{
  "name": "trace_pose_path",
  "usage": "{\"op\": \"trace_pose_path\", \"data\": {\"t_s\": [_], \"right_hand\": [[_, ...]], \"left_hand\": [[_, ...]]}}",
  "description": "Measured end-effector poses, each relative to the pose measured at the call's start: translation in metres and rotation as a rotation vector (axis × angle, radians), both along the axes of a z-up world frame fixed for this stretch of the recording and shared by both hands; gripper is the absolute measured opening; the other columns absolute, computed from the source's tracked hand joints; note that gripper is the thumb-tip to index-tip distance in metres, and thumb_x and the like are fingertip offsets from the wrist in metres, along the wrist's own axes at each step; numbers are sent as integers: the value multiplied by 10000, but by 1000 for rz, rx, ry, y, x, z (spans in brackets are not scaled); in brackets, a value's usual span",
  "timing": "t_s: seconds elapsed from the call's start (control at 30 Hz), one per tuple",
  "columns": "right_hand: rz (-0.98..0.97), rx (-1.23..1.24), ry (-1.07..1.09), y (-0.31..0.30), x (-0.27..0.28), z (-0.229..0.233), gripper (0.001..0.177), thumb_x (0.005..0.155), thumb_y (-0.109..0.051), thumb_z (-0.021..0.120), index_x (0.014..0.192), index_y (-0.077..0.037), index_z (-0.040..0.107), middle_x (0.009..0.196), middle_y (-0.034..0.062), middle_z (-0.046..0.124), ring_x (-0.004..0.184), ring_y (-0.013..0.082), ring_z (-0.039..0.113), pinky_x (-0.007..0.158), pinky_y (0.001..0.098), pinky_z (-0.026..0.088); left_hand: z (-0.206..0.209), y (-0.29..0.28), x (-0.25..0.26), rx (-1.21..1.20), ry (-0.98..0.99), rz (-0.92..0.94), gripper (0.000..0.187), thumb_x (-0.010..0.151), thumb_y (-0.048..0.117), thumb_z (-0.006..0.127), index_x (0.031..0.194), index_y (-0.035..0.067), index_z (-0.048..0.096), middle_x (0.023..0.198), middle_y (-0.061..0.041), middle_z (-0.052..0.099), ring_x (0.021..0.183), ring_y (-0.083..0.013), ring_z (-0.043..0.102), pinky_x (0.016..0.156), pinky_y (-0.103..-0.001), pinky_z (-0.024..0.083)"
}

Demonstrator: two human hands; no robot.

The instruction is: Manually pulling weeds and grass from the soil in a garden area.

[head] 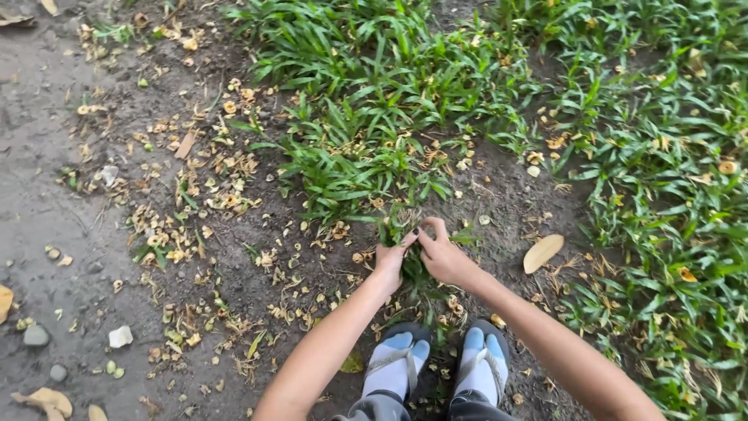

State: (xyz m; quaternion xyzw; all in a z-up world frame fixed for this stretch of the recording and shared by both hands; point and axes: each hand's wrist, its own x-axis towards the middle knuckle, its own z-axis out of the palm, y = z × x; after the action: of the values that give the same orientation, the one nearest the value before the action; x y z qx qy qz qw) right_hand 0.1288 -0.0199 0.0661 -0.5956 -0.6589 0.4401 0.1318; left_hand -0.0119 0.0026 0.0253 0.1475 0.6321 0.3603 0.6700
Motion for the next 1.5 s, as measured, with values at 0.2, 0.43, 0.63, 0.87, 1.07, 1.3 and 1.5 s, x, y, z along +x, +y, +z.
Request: {"op": "trace_pose_path", "data": {"t_s": [0.2, 0.43, 0.63, 0.87, 1.07, 1.3, 1.5], "right_hand": [[143, 210, 50, 45, -8, 14, 469, 884, 8, 498, 1343, 67, 569, 1369, 276, 452, 1285, 556, 502, 1100, 601, 446], [337, 514, -374, 97, -26, -23, 447, 932, -137, 432, 1327, -190, 636, 1440, -47, 595, 805, 382, 751, 730, 478, 615], [300, 1124, -845, 133, -22, -64, 336, 813, -206, 575, 1072, -332, 749, 1149, -96, 769, 691, 183, 737, 597, 357, 495], [217, 853, -944, 129, 15, -113, 216, 884, -196, 483, 1017, -231, 650, 865, -31, 724, 619, 256, 711, 615, 393, 498], [-58, 103, -621, 85, -17, -116, 190, 1030, -294, 403, 1010, -174, 550, 835, 149, 732, 806, 446, 760, 689, 512, 596], [-422, -17, -273, 74, -33, -132, 276, 1038, -305, 474, 997, -131, 684, 844, 263, 738, 910, 484, 732, 808, 559, 577], [-745, -175, 64, 75, -36, -162, 329, 995, -280, 450, 838, -121, 692, 844, 198, 714, 891, 460, 685, 840, 529, 525]], "left_hand": [[-15, 10, -58, -108, 178, -52, 924, 699, 386, 959, 1424, -8, 541, 1390, -231, 595, 1317, -344, 562, 1010, -480, 523], [-35, 8, -104, -55, 105, 135, 916, 723, 251, 951, 1422, -83, 462, 1353, -280, 567, 1257, -376, 592, 929, -506, 553], [-35, -10, -104, -61, 56, 159, 830, 714, 205, 960, 1371, -79, 540, 1256, -241, 640, 1130, -314, 667, 839, -463, 591], [-51, -14, -106, -1, 39, 171, 667, 706, 166, 953, 1251, -59, 642, 1120, -198, 704, 984, -259, 702, 777, -436, 603], [-48, -8, -89, -6, 87, 132, 797, 688, 199, 975, 1305, -100, 570, 1203, -263, 662, 1088, -322, 676, 836, -482, 580], [-30, -10, -68, -27, 118, 80, 889, 698, 210, 971, 1385, -109, 506, 1318, -289, 597, 1207, -362, 614, 925, -497, 555], [-2, -5, -55, -110, 151, 58, 1041, 701, 230, 958, 1467, -132, 353, 1442, -334, 460, 1338, -421, 511, 1025, -535, 488]]}}
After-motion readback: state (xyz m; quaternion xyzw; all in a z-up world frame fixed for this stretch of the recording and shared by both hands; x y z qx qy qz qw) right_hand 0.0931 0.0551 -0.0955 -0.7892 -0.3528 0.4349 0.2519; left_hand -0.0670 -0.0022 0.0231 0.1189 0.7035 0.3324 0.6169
